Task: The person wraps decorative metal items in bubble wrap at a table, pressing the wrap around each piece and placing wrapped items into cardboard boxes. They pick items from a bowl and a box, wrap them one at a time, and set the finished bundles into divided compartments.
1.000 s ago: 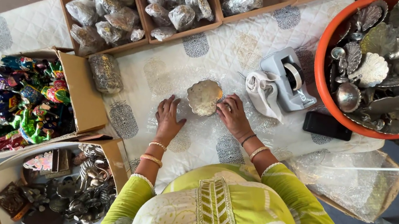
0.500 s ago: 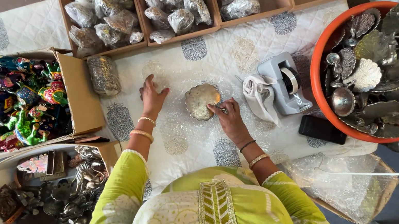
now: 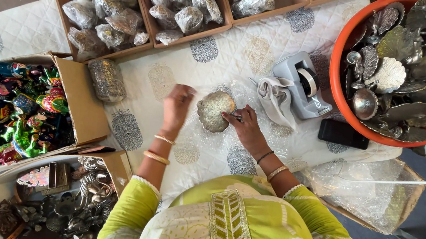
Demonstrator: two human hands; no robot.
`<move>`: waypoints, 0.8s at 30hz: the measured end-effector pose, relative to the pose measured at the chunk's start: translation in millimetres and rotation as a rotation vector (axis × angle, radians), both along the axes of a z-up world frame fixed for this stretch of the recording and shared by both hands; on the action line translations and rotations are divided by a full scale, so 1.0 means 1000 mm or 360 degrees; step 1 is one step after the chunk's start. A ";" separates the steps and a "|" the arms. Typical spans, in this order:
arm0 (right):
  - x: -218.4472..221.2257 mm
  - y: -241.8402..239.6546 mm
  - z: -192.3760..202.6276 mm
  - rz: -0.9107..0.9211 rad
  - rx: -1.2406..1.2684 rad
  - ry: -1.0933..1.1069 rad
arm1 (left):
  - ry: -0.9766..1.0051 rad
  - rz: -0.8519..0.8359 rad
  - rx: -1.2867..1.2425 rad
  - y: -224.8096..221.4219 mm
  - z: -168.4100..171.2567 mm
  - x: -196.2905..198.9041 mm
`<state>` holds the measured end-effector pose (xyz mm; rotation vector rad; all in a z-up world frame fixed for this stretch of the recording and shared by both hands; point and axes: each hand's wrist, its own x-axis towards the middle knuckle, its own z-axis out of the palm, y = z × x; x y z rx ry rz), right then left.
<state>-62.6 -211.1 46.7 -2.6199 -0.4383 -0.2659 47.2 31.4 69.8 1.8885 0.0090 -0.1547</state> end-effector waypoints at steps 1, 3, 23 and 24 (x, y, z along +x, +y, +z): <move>0.000 0.000 -0.004 -0.0007 -0.0014 -0.0004 | -0.0363 -0.0193 0.0193 -0.010 0.011 -0.007; -0.002 0.000 -0.006 -0.0018 -0.0003 0.0005 | -0.0423 -0.0318 0.0295 -0.026 0.015 -0.027; 0.042 0.018 0.047 -0.0321 0.0712 0.0222 | -0.0806 -0.0972 0.1058 -0.043 0.025 -0.086; 0.048 0.018 0.035 -0.0347 0.0699 0.0266 | -0.0794 -0.0985 0.1103 -0.043 0.023 -0.086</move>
